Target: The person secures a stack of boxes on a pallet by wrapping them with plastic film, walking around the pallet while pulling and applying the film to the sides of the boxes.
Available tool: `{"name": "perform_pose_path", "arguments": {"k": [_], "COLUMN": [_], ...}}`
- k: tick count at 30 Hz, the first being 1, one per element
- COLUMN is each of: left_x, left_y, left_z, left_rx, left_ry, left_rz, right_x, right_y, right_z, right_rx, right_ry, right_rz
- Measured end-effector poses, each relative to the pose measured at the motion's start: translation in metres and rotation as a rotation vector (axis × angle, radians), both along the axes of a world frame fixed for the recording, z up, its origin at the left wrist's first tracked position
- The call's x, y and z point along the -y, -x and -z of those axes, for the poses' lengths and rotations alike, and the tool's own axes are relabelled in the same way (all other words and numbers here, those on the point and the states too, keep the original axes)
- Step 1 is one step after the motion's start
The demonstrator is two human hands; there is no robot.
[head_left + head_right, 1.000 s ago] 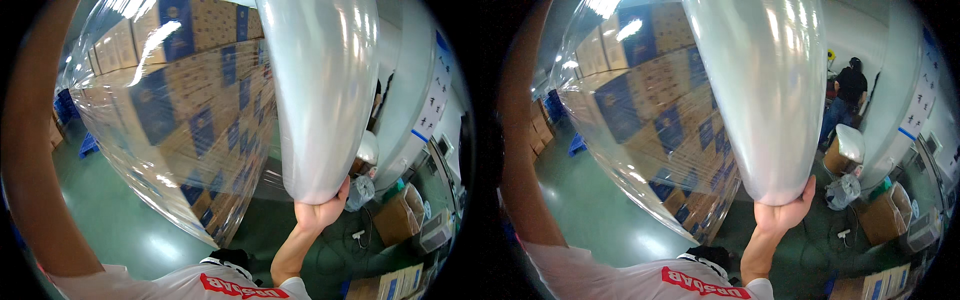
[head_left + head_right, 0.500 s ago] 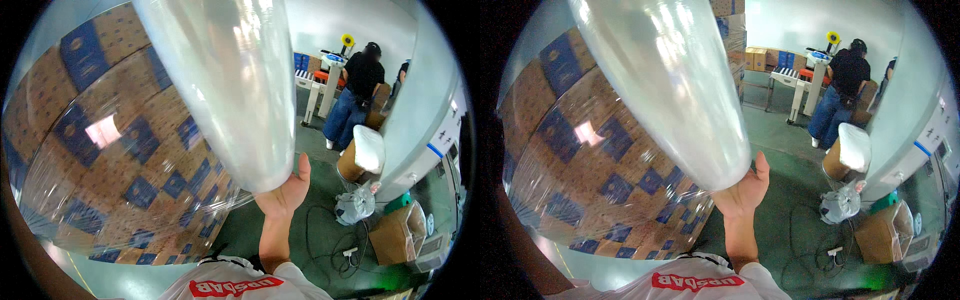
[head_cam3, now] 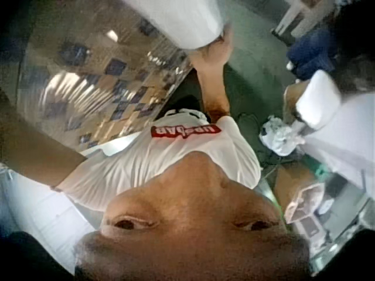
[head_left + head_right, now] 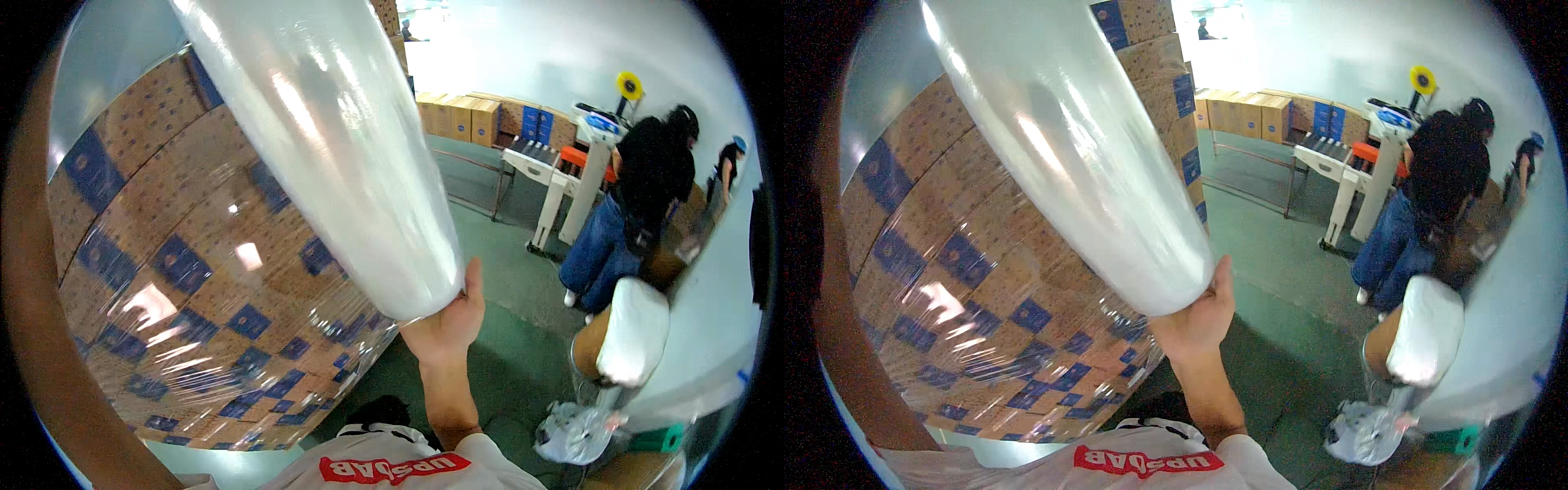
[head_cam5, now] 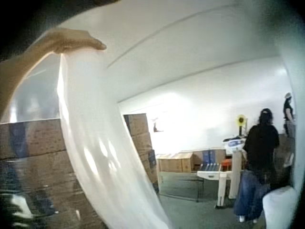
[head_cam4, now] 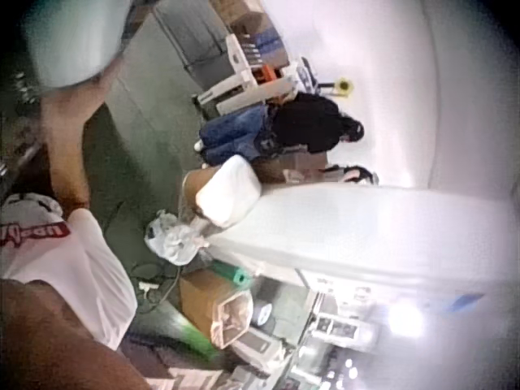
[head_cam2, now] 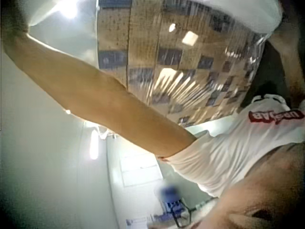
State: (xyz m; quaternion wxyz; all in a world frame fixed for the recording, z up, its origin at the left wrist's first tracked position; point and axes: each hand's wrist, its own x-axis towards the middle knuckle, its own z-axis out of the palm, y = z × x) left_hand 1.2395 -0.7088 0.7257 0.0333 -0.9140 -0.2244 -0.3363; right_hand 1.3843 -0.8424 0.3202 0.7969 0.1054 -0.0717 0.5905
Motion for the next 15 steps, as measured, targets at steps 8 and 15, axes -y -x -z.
{"name": "perform_pose_path", "arguments": {"k": [8,15], "left_x": [-0.113,-0.226], "left_y": [-0.147,-0.256], "left_z": [0.002,-0.007], "left_rx": [0.041,0.054], "left_ry": [0.007,0.036], "left_rz": [-0.150,-0.302], "right_x": [-0.116,-0.246], "right_y": [-0.207,-0.370], "right_z": [-0.007,-0.009], "right_rx": [0.061,0.081], "right_ry": [0.057,-0.094], "right_rz": [0.011,-0.090]}}
